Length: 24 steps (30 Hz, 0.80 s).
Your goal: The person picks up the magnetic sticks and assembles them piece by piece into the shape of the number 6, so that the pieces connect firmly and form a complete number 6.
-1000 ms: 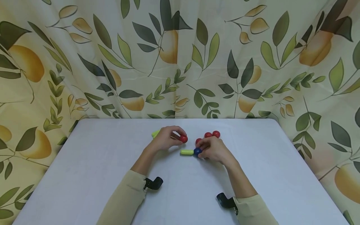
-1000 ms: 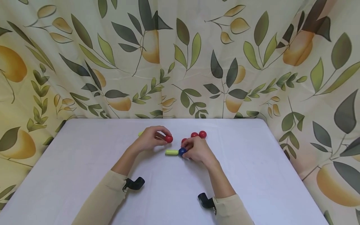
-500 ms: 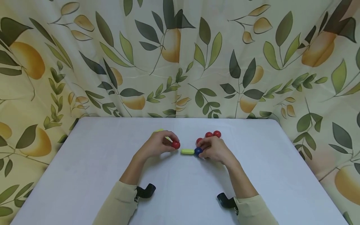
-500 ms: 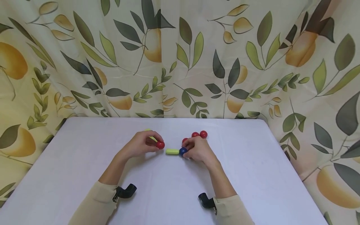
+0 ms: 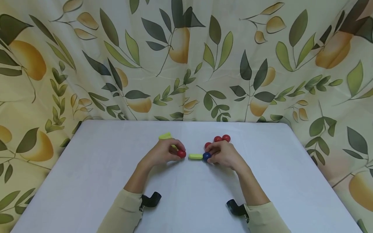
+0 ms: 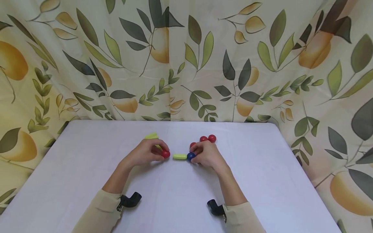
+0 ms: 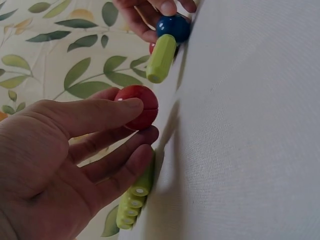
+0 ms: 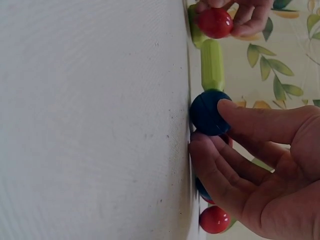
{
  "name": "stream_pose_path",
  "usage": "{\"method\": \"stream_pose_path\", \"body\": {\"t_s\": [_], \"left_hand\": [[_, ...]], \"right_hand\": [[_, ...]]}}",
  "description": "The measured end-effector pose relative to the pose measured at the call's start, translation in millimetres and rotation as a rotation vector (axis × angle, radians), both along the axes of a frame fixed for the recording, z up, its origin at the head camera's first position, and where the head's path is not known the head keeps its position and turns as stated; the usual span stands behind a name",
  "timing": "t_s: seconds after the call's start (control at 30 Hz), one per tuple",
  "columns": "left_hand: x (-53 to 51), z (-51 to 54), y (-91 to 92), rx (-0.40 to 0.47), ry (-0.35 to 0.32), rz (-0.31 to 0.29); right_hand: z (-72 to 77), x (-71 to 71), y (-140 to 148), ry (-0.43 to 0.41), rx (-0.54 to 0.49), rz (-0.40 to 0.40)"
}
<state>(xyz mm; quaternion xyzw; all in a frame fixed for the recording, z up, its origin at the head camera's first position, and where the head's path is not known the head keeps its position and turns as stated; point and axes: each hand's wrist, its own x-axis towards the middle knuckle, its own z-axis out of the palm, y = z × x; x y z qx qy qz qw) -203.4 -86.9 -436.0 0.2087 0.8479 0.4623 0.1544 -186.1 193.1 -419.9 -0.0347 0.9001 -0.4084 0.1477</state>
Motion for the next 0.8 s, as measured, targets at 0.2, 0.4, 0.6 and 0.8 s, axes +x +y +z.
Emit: {"method": "stream_pose_path", "body": {"t_s": [0.2, 0.4, 0.6, 0.8], "left_hand": [[0.4, 0.8, 1.7, -0.026, -0.004, -0.004], [-0.9, -2.0, 1.9, -0.055, -0.005, -0.012], [-0.9, 0.1, 3.3, -0.065, -0.002, -0.007], [0.2, -1.0, 5.4, -0.081, -0.013, -0.011]], "right_hand": [[0.9, 0.0, 0.8, 0.006, 0.004, 0.003], [-0.3, 0.4, 0.4, -0.001, -0.002, -0.001], [-0.6, -1.0, 0.2, 0.014, -0.009, -0.001], [-1.9, -1.2, 1.3, 0.016, -0.012, 0.004]]}}
